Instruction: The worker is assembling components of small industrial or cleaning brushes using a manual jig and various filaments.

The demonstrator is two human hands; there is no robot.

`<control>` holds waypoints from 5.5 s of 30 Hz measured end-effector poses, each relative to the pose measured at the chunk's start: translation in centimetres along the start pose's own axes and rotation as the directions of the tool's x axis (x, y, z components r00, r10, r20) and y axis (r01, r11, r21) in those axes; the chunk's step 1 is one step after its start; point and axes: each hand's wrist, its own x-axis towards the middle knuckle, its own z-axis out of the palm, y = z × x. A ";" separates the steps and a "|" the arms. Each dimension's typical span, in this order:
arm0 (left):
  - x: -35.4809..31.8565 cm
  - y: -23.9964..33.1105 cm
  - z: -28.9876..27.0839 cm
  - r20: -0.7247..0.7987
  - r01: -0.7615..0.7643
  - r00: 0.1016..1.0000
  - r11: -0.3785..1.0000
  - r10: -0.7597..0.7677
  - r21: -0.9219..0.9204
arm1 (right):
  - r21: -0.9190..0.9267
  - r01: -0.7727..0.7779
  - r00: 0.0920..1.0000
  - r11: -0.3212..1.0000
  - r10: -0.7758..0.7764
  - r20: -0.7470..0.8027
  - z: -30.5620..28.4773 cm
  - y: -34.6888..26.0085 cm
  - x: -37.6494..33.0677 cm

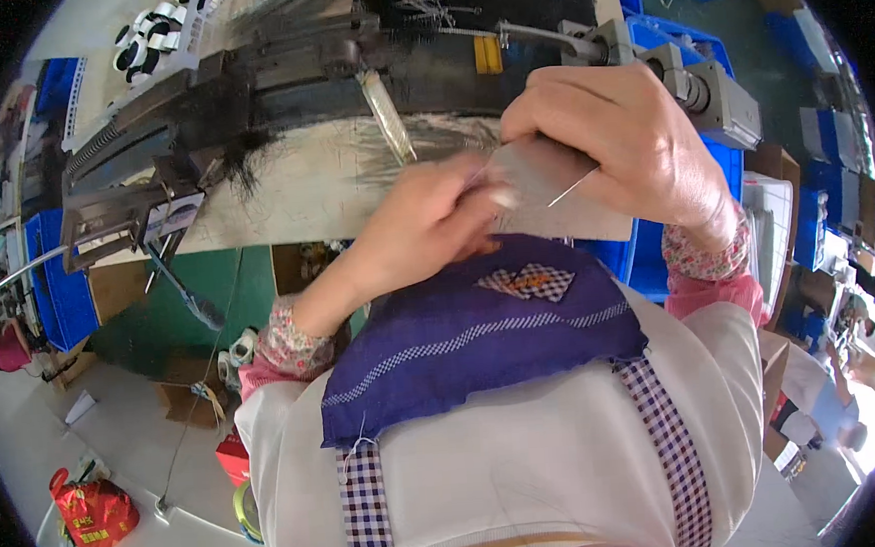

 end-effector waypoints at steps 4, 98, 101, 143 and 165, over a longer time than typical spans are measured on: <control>-3.2 -6.6 -0.8 -0.439 0.092 0.882 0.976 -0.171 -0.195 | -0.162 -0.216 0.962 0.963 0.182 -0.202 0.3 4.0 -2.2; -3.0 -11.1 -5.8 -0.933 -0.318 0.257 0.890 -0.250 -0.326 | -0.203 -0.640 0.766 0.741 0.637 -0.086 13.6 14.0 -2.0; 2.1 -3.2 -1.7 -0.707 -0.345 0.706 0.850 -0.044 -0.397 | -0.196 -0.642 0.763 0.741 0.641 -0.078 13.3 12.9 -1.8; 8.0 -4.3 -2.8 -0.252 -0.285 0.954 -0.236 -0.160 -0.929 | -0.456 -0.189 0.982 0.870 0.165 -0.090 2.5 9.4 6.2; 7.1 -3.5 -2.4 -0.407 -0.422 0.873 0.003 -0.267 -0.907 | -0.342 -0.086 0.987 0.936 0.032 -0.159 4.0 8.5 5.4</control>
